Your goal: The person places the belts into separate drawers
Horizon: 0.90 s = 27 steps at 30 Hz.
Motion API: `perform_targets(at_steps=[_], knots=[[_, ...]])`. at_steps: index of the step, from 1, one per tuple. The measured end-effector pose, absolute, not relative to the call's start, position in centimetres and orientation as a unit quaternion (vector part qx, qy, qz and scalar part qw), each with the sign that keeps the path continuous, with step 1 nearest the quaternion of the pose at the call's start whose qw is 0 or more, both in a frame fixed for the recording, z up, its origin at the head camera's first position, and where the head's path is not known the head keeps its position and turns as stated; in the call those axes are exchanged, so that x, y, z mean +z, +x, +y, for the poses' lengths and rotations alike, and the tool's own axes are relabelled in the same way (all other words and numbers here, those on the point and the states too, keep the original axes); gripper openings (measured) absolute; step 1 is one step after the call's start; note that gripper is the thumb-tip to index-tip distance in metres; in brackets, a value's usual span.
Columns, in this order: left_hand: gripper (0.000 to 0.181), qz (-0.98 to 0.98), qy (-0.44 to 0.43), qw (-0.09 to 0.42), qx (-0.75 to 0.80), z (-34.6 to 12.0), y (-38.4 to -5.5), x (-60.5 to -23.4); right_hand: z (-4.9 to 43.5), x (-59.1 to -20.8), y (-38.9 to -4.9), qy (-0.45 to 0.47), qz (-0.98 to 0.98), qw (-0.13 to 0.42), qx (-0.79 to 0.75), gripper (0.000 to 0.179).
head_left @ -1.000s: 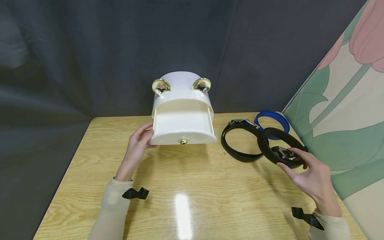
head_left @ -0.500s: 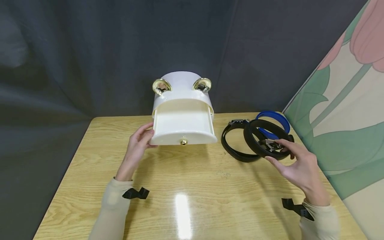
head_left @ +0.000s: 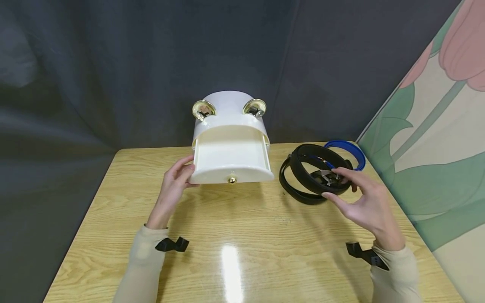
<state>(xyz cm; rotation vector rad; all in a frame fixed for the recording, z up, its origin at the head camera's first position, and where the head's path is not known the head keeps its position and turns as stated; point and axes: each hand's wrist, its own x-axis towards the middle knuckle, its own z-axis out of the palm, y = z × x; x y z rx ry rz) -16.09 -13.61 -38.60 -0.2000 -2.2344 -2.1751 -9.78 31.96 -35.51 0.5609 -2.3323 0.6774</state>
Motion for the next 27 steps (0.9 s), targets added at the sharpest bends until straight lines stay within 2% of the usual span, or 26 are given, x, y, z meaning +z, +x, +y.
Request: perform_targets(at_steps=[13,18,27], knots=[[0.044,-0.72,-0.063,0.01,-0.691,-13.8,-16.2,-38.8,28.8,-33.9,-11.2,0.271,-0.872,0.291,0.284,0.067],[0.043,-0.718,-0.059,0.009,-0.694,-13.7,-16.4,-38.7,27.4,-33.3,-11.9,0.296,-0.86,0.296,0.293,0.064],[0.043,-0.719,-0.052,0.004,-0.693,-13.6,-16.4,-38.8,25.5,-32.1,-12.9,0.319,-0.86,0.265,0.298,0.06]])
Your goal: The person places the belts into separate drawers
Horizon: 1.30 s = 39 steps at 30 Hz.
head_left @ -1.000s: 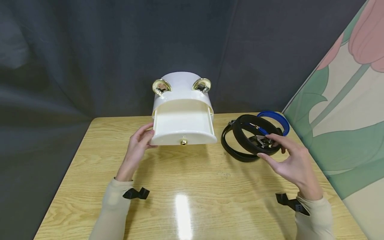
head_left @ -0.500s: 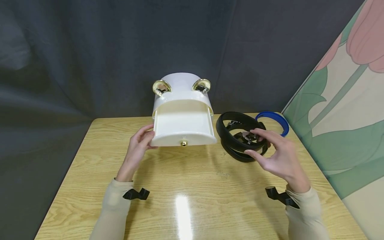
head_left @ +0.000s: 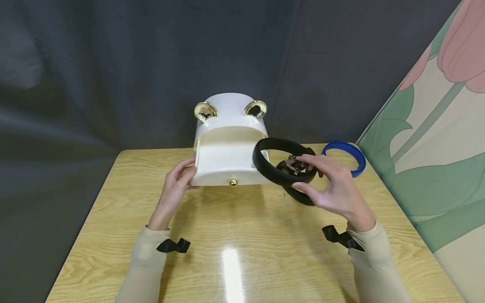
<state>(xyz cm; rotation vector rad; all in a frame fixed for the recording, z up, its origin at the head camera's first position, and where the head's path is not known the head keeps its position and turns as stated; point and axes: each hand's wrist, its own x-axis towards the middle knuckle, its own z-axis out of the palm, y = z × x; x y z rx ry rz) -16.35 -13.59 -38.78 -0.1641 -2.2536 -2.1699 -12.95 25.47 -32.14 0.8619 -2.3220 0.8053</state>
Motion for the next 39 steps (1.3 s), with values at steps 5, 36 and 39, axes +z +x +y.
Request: perform_targets(at_steps=[5,36,39], knots=[[0.043,-0.717,-0.05,0.004,-0.695,-13.6,-16.4,-38.7,24.3,-31.6,-13.5,0.326,-0.857,0.26,0.303,0.058],[0.044,-0.721,-0.055,-0.006,-0.691,-13.5,-16.3,-38.9,18.0,-31.3,-17.2,0.379,-0.828,0.218,0.352,0.057],[0.043,-0.719,-0.054,-0.005,-0.693,-13.4,-16.3,-38.8,17.6,-31.3,-17.5,0.383,-0.827,0.21,0.354,0.057]])
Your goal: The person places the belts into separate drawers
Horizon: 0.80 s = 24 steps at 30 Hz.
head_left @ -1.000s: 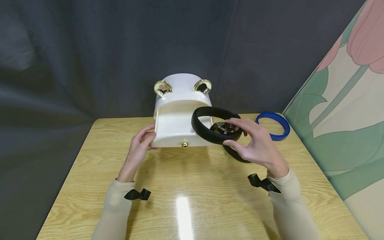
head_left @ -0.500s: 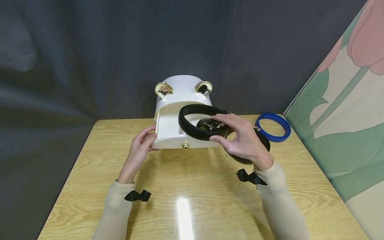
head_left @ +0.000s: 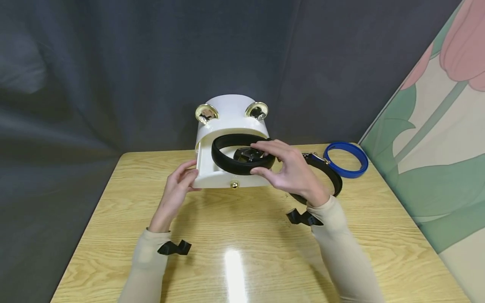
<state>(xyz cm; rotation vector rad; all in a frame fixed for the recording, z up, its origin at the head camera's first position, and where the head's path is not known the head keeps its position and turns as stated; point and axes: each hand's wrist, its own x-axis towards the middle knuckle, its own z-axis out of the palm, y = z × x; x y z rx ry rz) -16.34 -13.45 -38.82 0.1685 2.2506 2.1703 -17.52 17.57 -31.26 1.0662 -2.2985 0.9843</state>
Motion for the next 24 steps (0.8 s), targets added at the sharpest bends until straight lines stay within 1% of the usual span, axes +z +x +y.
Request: perform_targets(at_steps=[11,24], knots=[[0.042,0.722,0.051,0.002,0.69,-13.3,-16.5,-38.8,16.6,-30.5,-18.7,0.389,-0.827,0.191,0.358,0.049],[0.043,0.722,0.05,0.006,0.69,-13.5,-16.3,-38.7,16.0,-30.4,-20.3,0.36,-0.847,0.133,0.367,0.049]])
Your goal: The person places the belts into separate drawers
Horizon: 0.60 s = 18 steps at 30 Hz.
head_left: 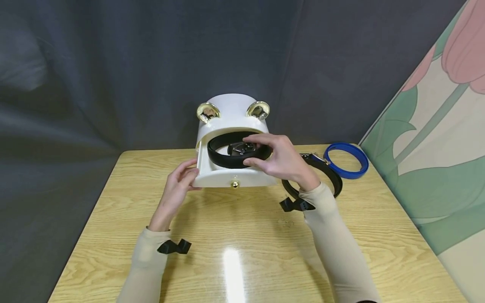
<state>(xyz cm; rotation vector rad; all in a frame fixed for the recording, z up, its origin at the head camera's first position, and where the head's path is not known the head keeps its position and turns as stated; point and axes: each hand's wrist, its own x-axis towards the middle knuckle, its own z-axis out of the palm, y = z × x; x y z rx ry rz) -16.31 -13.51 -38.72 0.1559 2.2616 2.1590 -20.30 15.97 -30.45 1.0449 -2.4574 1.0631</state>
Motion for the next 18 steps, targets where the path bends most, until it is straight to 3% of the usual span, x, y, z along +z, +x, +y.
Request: perform_targets(at_steps=[7,18], knots=[[0.043,0.719,0.052,0.007,0.693,-13.5,-16.3,-38.7,15.9,-31.1,-21.2,0.363,-0.85,0.084,0.372,0.048],[0.043,0.719,0.055,0.006,0.693,-13.5,-16.2,-38.6,15.3,-31.8,-22.0,0.365,-0.856,0.083,0.357,0.044]])
